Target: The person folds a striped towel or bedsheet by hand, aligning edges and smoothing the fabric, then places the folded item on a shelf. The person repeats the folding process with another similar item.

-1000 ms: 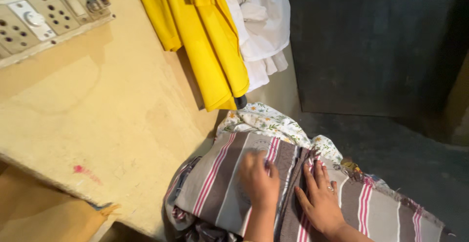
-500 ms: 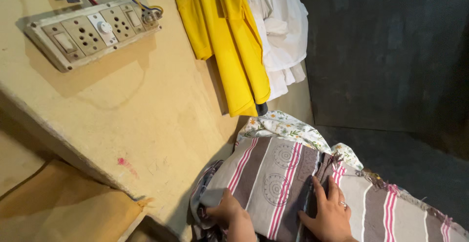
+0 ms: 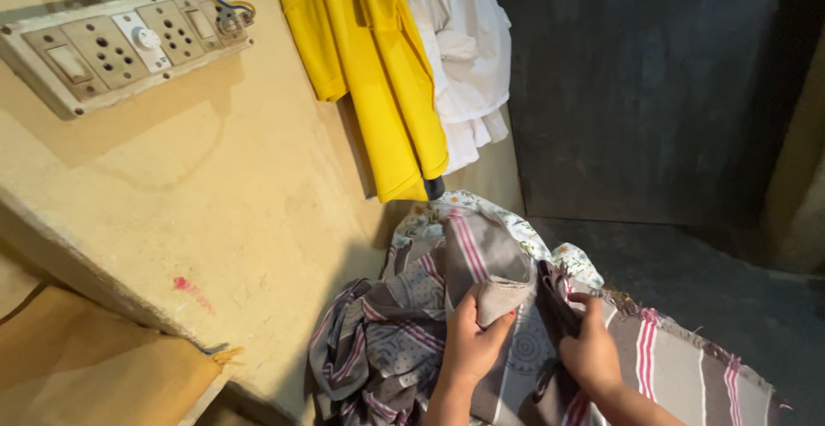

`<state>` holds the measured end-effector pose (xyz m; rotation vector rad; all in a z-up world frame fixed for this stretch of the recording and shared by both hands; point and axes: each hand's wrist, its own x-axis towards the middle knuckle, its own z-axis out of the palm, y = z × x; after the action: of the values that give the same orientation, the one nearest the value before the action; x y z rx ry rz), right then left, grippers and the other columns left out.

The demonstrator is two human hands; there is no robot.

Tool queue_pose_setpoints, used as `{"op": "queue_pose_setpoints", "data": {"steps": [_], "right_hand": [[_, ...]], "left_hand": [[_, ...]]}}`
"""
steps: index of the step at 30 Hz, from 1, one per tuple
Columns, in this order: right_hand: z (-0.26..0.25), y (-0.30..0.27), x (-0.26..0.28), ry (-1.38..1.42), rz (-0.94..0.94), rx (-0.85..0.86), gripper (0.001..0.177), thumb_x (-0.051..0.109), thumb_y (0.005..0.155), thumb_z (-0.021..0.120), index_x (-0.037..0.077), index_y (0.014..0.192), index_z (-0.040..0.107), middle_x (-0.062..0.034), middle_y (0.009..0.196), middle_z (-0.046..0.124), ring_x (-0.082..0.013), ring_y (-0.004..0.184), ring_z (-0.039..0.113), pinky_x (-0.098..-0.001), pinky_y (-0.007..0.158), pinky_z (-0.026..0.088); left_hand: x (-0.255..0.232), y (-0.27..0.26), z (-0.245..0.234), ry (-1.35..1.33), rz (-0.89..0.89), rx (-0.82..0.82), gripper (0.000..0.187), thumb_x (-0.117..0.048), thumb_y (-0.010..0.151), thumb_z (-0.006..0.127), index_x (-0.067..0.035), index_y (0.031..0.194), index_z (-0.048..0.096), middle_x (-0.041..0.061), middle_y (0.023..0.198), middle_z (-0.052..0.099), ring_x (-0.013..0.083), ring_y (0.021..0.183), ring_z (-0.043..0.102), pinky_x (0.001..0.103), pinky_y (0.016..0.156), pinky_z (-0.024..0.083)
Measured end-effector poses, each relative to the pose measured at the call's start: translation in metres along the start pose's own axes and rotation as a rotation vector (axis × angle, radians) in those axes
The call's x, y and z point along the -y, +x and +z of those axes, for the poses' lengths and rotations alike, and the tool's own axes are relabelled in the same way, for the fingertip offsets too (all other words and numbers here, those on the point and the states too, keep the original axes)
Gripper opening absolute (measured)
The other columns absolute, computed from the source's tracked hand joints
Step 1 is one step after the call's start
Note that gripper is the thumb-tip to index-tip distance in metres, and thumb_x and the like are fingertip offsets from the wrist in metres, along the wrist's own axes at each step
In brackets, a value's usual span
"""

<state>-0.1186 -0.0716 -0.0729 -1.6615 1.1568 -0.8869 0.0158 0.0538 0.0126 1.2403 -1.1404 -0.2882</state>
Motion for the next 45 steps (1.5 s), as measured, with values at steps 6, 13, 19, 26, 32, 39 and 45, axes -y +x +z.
{"op": "queue_pose_setpoints", "data": {"steps": [6,13,19,26,32,39,45], "right_hand": [[-0.024,0.003,-0.044,0.112,0.123,-0.136,0.055,-0.002,0.081,0.053,0.019,0.132,0.053,-0.0242,0.109,0.075,-0.0402,0.099,0.074,-0.0463,0.088,0.054],[-0.032,0.039,-0.088,0.017,0.25,-0.255,0.069,0.037,0.094,0.071,-0.005,0.138,0.04,-0.0363,0.114,0.064,-0.0458,0.111,0.064,-0.0464,0.095,0.048],[-0.053,0.034,-0.055,-0.085,0.366,0.004,0.082,0.052,0.076,0.086,-0.012,0.12,0.06,-0.03,0.102,0.073,-0.0378,0.099,0.075,-0.0416,0.089,0.055],[-0.064,0.03,-0.03,-0.097,0.251,-0.08,0.052,0.036,0.076,0.08,-0.006,0.106,0.074,-0.0221,0.08,0.077,-0.0313,0.075,0.076,-0.0414,0.075,0.056],[-0.11,0.045,0.02,0.103,0.171,-0.125,0.046,0.032,0.079,0.08,-0.005,0.106,0.076,-0.0171,0.083,0.075,-0.0238,0.075,0.069,-0.0384,0.07,0.052],[-0.175,0.036,0.139,0.421,0.095,0.045,0.04,0.027,0.086,0.074,-0.003,0.112,0.073,-0.0119,0.089,0.073,-0.0191,0.074,0.066,-0.033,0.067,0.051],[-0.179,0.021,0.156,0.424,0.224,0.024,0.043,0.027,0.09,0.073,-0.005,0.118,0.071,-0.0149,0.094,0.072,-0.022,0.078,0.066,-0.0348,0.07,0.051]], "left_hand": [[0.005,0.0,0.018,-0.319,-0.199,0.002,0.031,-0.007,0.086,0.074,-0.005,0.116,0.066,0.004,0.105,0.073,0.014,0.095,0.069,0.033,0.085,0.057],[0.018,-0.01,0.017,1.164,0.092,-0.364,0.058,-0.034,0.061,0.089,-0.008,0.109,0.068,0.021,0.122,0.066,0.0413,0.115,0.06,0.051,0.093,0.046],[-0.005,-0.001,0.011,1.142,-0.419,-0.264,0.07,-0.031,0.067,0.092,-0.005,0.122,0.059,0.017,0.119,0.062,0.0374,0.113,0.059,0.046,0.094,0.047],[-0.037,-0.001,0.038,1.075,-0.175,-0.197,0.044,-0.007,0.074,0.079,-0.005,0.115,0.062,0.017,0.107,0.07,0.0374,0.101,0.067,0.049,0.086,0.052],[-0.095,0.052,0.007,0.893,-0.117,-0.359,0.045,-0.013,0.077,0.08,-0.008,0.118,0.061,0.021,0.105,0.073,0.0446,0.096,0.071,0.052,0.079,0.054],[-0.164,0.106,-0.096,1.032,-0.087,-0.496,0.045,-0.016,0.077,0.081,-0.013,0.119,0.064,0.016,0.114,0.073,0.0398,0.107,0.068,0.049,0.088,0.052],[-0.069,0.102,-0.156,1.221,-0.173,-0.471,0.047,-0.019,0.084,0.074,-0.018,0.131,0.066,0.02,0.111,0.072,0.0424,0.103,0.068,0.051,0.086,0.052]]}}
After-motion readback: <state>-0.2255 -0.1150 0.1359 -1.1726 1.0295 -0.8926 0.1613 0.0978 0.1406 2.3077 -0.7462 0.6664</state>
